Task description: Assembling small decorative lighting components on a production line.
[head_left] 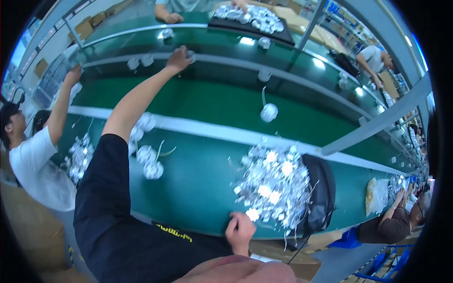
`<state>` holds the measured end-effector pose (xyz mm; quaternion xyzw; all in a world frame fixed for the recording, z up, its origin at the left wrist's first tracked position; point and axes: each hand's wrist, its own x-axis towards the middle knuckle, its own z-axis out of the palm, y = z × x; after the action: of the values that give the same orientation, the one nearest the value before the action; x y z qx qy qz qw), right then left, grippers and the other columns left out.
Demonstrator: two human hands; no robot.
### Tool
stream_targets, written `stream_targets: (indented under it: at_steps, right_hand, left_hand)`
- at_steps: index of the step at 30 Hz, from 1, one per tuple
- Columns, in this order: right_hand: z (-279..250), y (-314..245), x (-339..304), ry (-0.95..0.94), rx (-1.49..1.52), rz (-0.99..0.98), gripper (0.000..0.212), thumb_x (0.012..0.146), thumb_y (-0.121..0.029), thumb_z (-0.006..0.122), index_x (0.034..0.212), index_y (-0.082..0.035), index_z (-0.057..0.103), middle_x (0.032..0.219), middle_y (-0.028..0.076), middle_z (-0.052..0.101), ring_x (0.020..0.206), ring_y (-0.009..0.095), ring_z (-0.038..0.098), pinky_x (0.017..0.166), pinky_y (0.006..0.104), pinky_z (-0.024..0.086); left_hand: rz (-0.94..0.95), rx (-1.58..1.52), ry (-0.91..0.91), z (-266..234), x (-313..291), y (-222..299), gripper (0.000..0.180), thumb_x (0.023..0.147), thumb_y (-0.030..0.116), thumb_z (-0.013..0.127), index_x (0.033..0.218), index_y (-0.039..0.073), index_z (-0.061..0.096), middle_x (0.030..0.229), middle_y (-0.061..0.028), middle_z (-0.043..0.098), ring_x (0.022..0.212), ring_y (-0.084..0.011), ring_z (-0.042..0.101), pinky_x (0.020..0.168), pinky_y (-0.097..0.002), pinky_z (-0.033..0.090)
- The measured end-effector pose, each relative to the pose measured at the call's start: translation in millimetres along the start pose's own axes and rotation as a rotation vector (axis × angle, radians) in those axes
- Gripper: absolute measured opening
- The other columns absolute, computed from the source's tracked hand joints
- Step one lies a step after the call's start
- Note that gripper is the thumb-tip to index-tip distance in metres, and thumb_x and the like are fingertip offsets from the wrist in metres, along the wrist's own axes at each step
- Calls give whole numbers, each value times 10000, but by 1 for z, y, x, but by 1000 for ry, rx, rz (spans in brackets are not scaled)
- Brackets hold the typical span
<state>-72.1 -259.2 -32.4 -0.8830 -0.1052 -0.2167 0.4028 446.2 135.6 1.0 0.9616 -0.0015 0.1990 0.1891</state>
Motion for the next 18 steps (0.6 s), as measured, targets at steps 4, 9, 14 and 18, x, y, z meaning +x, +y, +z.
stream_targets:
  at_steps: [4, 9, 14, 18]
  right_hand:
    - [3, -7, 5, 27, 12, 70, 159, 788, 53, 645, 924, -10, 698, 813, 129, 702, 677, 300, 675, 616, 385, 543]
    - [-6, -5, 7, 4, 70, 36, 166, 774, 46, 661, 926, -9, 698, 803, 122, 690, 662, 287, 668, 601, 375, 537]
    - [-11, -3, 15, 51, -3, 53, 166, 768, 75, 639, 904, -7, 686, 780, 112, 671, 644, 285, 653, 589, 373, 523]
    - [-6, -5, 21, 55, 119, -8, 158, 783, 99, 621, 890, -4, 676, 758, 106, 670, 630, 287, 650, 574, 368, 513]
  left_hand:
    - [-251, 16, 63, 48, 68, -55, 441, 883, 403, 714, 1156, 74, 610, 1186, -232, 690, 1140, -420, 652, 961, -532, 523]
    - [-162, 190, -96, 35, 110, -56, 447, 934, 434, 648, 1243, 111, 620, 1274, -203, 666, 1190, -389, 643, 1010, -494, 511]
    - [424, -130, -109, 15, -51, 159, 237, 966, 245, 625, 1123, 78, 689, 1103, -197, 686, 1057, -385, 670, 905, -471, 538]
    - [827, -242, -473, -70, -241, 220, 224, 894, 259, 705, 1023, 81, 661, 1004, -117, 658, 954, -322, 663, 816, -436, 542]
